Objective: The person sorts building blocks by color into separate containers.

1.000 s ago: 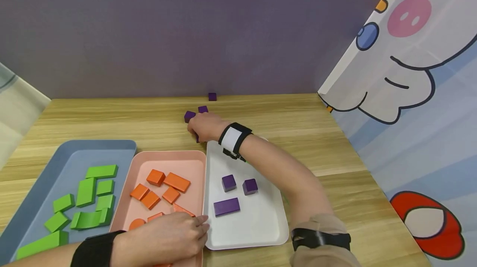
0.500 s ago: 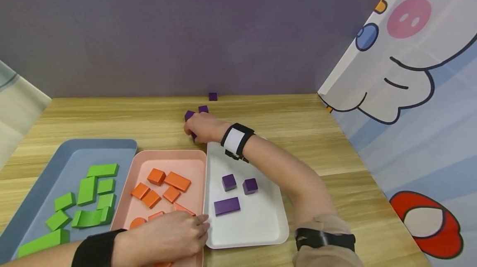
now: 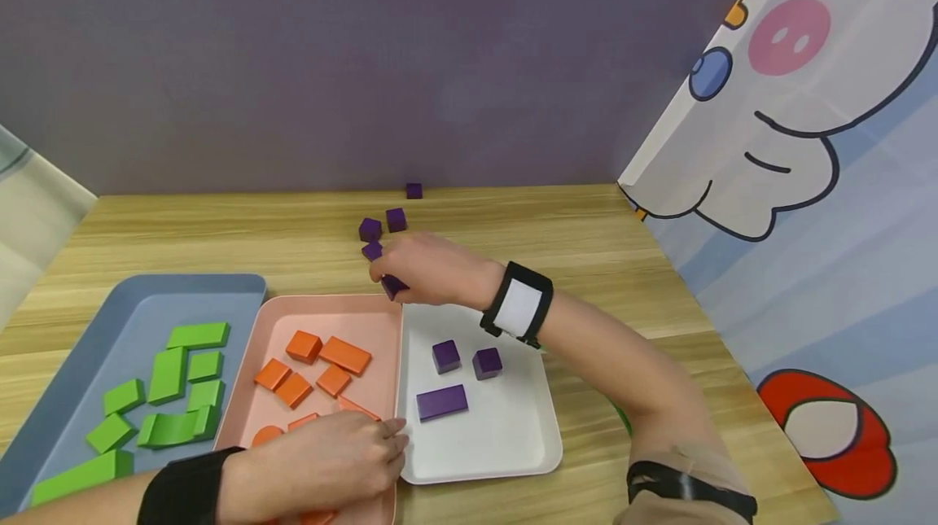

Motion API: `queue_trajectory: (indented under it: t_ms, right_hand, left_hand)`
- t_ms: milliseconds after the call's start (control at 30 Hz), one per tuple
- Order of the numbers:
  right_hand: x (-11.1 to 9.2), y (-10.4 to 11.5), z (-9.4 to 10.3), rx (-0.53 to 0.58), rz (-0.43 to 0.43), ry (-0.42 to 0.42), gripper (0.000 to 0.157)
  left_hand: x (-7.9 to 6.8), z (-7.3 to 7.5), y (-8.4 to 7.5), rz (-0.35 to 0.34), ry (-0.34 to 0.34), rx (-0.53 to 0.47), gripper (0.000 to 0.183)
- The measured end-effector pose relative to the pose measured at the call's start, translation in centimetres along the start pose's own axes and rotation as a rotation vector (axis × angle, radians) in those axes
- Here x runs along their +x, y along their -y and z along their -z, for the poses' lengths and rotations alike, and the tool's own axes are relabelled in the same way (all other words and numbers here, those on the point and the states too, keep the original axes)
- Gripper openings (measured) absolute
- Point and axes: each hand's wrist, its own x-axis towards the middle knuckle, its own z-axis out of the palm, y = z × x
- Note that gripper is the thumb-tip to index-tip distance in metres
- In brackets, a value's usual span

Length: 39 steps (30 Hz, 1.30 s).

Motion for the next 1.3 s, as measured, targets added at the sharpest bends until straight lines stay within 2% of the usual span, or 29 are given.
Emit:
queue_trajectory:
  t_ms: [133, 233, 567, 767, 833, 933, 1133, 1300]
  right_hand:
    - [-2.1, 0.2, -0.4, 0.046, -0.005, -0.032, 0.018]
    - [-3.3, 0.1, -1.0, 0.062, -0.015, -0.033, 0.022]
    - [-5.8, -1.2, -4.2, 0.067, -0.131, 0.077, 0.019]
    - [-6.4, -1.5, -5.7, 0.039, -0.137, 0.132, 0.019]
    - [-6.5, -1.5, -6.0, 0.031, -0.14, 0.14, 0.018]
    - [-6.5, -1.6, -6.2, 0.028, -0.151, 0.143, 0.018]
    - [-6.5, -1.7, -6.1, 0.023, -0.161, 0.157, 0.017]
    - [-6.3, -1.7, -4.7, 0.034, -0.18, 0.166, 0.028]
  left_hand:
    - [0.1, 0.1, 0.1, 0.004, 0.046, -0.072, 0.017]
    - [0.1, 0.2, 0.2, 0.002, 0.058, -0.089, 0.017]
    - [0.3, 0.2, 0.0, -0.008, 0.058, -0.069, 0.015]
    - [0.5, 0.2, -0.2, 0.001, 0.055, -0.074, 0.013]
    - [0.5, 0.2, -0.3, 0.0, 0.043, -0.047, 0.014]
    - [0.6, 0.2, -0.3, 0.004, 0.052, -0.06, 0.013]
    - [0.6, 0.3, -0.2, 0.002, 0.064, -0.088, 0.016]
    - [0.6, 0.2, -0.2, -0.004, 0.074, -0.105, 0.014]
